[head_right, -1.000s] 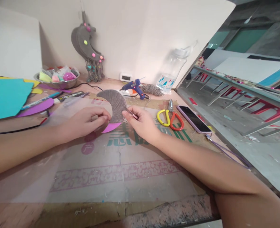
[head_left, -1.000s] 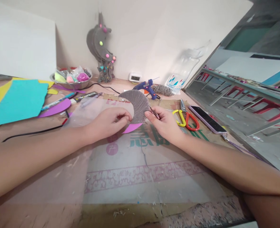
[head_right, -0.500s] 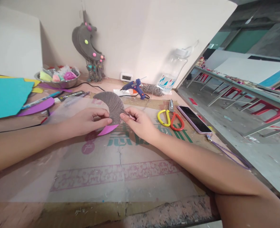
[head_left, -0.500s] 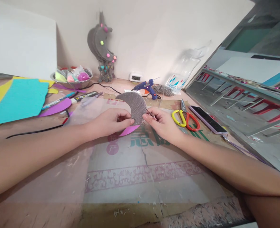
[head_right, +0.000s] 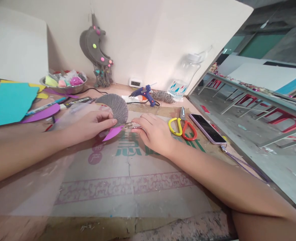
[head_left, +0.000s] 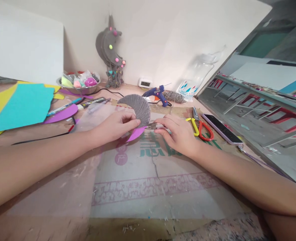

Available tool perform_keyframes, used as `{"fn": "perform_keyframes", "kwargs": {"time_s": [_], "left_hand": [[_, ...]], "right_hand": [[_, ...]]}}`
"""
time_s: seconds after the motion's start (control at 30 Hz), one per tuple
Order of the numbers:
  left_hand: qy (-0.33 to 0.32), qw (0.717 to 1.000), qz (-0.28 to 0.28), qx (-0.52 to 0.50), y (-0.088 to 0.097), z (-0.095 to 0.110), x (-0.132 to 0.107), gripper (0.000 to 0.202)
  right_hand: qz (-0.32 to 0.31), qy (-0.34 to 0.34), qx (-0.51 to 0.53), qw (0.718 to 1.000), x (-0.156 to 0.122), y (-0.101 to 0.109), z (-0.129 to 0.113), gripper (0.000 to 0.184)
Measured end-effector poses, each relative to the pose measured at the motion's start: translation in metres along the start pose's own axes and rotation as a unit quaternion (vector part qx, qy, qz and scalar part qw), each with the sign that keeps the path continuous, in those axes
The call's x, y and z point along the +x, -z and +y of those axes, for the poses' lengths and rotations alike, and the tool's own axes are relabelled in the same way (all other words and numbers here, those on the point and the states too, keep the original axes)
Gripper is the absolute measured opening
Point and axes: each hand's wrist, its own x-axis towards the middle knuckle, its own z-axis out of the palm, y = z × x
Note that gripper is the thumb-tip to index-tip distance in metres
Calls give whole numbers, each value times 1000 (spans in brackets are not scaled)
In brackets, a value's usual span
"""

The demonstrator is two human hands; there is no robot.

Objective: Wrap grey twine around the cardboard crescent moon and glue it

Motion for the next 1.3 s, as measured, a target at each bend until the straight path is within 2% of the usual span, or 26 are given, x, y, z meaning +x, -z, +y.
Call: {"fn": "perform_keyframes", "kwargs": {"time_s": [0.27, 0.73, 0.83, 0.93, 1.0, 1.1, 1.2, 1.3], "left_hand": [[-1, 1000, -14, 2, 1, 1, 0, 33], [13, 999, -28, -12, 0, -1, -1, 34], [7, 999, -32, -10, 0, -1, -1, 34], [3, 1000, -29, -5, 0, -2, -1, 34], [5, 999, -33, -2, 0, -2, -1, 34], [-2, 999, -51, 15, -2, -3, -1, 33], [-34, 996, -62, 54, -3, -3, -2, 33], [-66, 992, -61, 84, -3, -3, -2, 35]], "right_hand": [[11, 23, -29, 999, 1, 0, 0, 24], [-14, 14, 3, 1000, -1, -2, 3, 23], [-1, -8, 32, 999, -1, -1, 1, 22], [1, -77, 88, 993, -1, -1, -1, 23], [2, -162, 160, 974, 0, -3, -2, 27], [-20, -283, 291, 914, 4, -4, -4, 29], [-74, -321, 390, 860, 8, -5, -5, 29], [-82, -328, 428, 838, 9, -4, -7, 32]]}}
